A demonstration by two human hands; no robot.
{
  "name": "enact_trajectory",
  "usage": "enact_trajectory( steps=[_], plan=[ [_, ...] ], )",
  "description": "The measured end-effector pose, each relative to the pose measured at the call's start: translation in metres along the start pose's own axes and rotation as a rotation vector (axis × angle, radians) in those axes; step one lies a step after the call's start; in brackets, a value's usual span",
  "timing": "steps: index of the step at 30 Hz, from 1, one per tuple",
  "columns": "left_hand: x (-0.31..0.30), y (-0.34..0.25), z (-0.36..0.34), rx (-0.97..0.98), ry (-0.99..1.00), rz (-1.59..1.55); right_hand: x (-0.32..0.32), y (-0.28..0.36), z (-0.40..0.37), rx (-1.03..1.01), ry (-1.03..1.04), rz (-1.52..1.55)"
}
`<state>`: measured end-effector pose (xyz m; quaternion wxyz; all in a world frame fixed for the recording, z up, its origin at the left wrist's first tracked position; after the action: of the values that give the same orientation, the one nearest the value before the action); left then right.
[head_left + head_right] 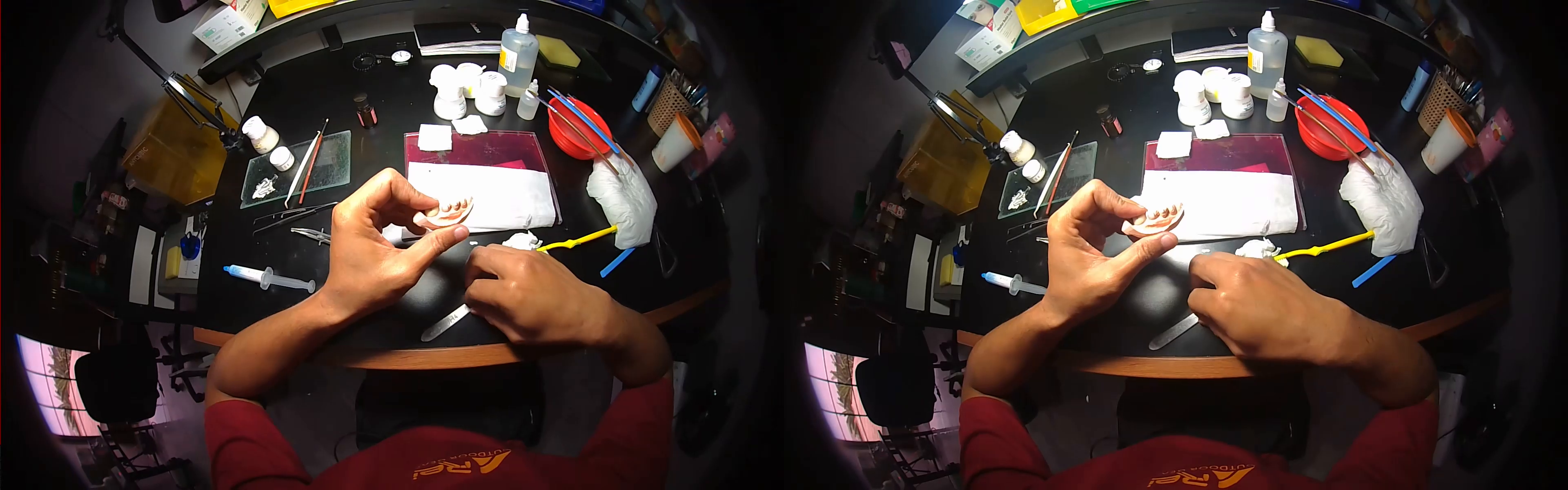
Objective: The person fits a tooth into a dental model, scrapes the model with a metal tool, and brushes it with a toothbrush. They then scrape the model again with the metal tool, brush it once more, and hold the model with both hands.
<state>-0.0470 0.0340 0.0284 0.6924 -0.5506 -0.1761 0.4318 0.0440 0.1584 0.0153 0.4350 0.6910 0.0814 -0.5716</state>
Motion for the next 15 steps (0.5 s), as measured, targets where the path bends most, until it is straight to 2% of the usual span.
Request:
enact_trajectory(
  steps=[3, 6, 9, 12, 15],
  plan=[
    [-0.001, -0.002, 0.001, 0.072, 0.023, 0.154, -0.002, 0.000, 0.000, 0.029, 0.018, 0.069],
    [-0.002, 0.001, 0.000, 0.055, 0.021, 0.145, 0.006, -0.003, 0.002, 0.072, 0.163, 0.124],
    [-0.004, 0.000, 0.001, 0.075, 0.008, 0.157, 0.007, 0.003, 0.000, -0.067, 0.086, 0.065],
    [-0.004, 0.003, 0.003, 0.040, -0.001, 0.103, 0.004, 0.008, -0.001, -0.109, 0.149, 0.111],
    [-0.006, 0.005, 0.004, 0.007, -0.008, 0.087, -0.011, 0.008, 0.001, -0.102, 0.080, 0.306]
  ],
)
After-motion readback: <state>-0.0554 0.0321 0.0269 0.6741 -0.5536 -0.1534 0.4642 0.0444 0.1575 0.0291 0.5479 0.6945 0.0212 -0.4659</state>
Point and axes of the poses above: each hand's wrist, its own z-axis towards the middle knuckle, its own x-axis out of the palm, y = z × x, the point moved 8 cm from there along z, towards the middle knuckle, and after that the axes turned 8 degrees about y, right-handed, at the moved point
